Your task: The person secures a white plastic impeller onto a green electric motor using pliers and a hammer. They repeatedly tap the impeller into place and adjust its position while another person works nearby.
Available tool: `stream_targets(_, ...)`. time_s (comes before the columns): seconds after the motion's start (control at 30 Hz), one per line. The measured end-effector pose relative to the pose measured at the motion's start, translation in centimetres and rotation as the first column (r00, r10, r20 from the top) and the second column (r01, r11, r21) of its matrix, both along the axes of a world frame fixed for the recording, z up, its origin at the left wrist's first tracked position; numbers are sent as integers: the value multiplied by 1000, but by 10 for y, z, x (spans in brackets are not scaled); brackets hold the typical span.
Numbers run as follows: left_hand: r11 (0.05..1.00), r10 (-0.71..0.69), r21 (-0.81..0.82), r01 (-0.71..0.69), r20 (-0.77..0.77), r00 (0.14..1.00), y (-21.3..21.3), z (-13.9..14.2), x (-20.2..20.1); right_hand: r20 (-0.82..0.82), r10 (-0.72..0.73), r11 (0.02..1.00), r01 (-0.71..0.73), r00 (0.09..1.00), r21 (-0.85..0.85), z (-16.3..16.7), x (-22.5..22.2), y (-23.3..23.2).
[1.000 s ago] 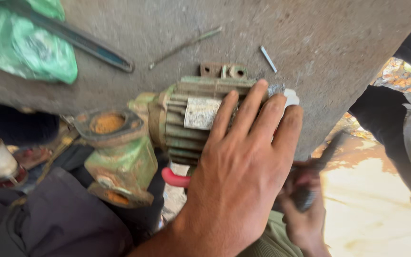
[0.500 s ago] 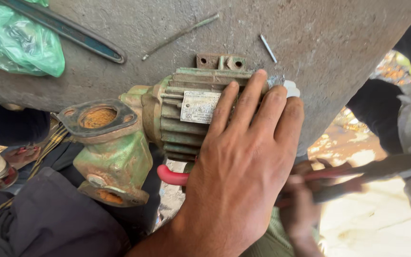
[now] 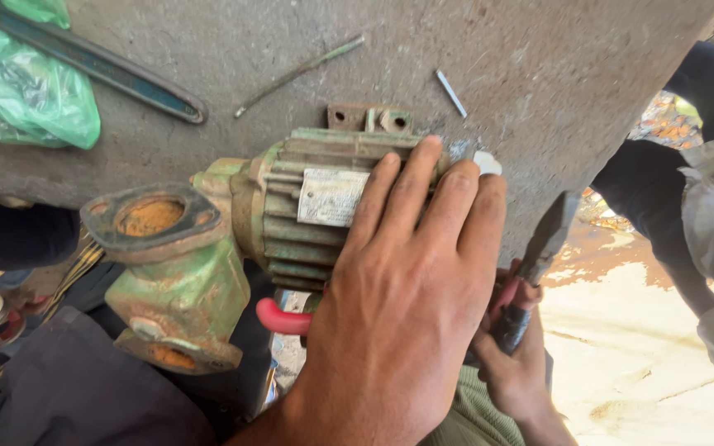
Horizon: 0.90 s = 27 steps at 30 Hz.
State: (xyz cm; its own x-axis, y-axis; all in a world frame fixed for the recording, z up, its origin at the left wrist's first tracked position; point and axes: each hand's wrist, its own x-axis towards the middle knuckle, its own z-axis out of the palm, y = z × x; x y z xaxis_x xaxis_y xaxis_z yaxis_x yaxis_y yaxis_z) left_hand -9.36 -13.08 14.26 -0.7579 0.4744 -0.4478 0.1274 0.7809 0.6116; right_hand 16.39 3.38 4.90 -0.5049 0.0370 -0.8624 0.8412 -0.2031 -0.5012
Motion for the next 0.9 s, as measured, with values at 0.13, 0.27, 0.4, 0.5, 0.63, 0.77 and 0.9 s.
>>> stream_targets(0.13, 999, -28, -45, 27, -13, 1000, 2, 0, -1, -110, -70, 996, 75, 992, 40, 2, 0, -10)
stream_targets(0.27, 999, -24, -41, 24, -5, 1000, 3, -3, 0, -212, -312, 942, 331, 926, 55, 2, -8, -32)
stream_targets(0.4, 999, -21, -48, 20, -23, 1000, 3, -5, 2, -189, 143, 988, -128, 972, 90, 6, -15, -39)
stream_targets(0.5, 998, -36, -56, 35, -17, 999, 2, -4, 2, -57, 29, 995, -23, 998, 94, 10, -17, -28)
stream_targets(0.63, 998, -29, -62, 29, 4, 1000, 3, -4, 3, -187, -470, 880, 473, 863, -29, 10, -17, -18)
stream_targets(0.77, 999, -3, -51, 2, -23, 1000, 3, -5, 3, -174, -298, 939, 321, 939, 126, 7, -16, -25)
stream_targets(0.9, 999, -8, -52, 7, -26, 1000, 3, -7, 5, -221, -289, 916, 337, 931, 220, 7, -11, -39)
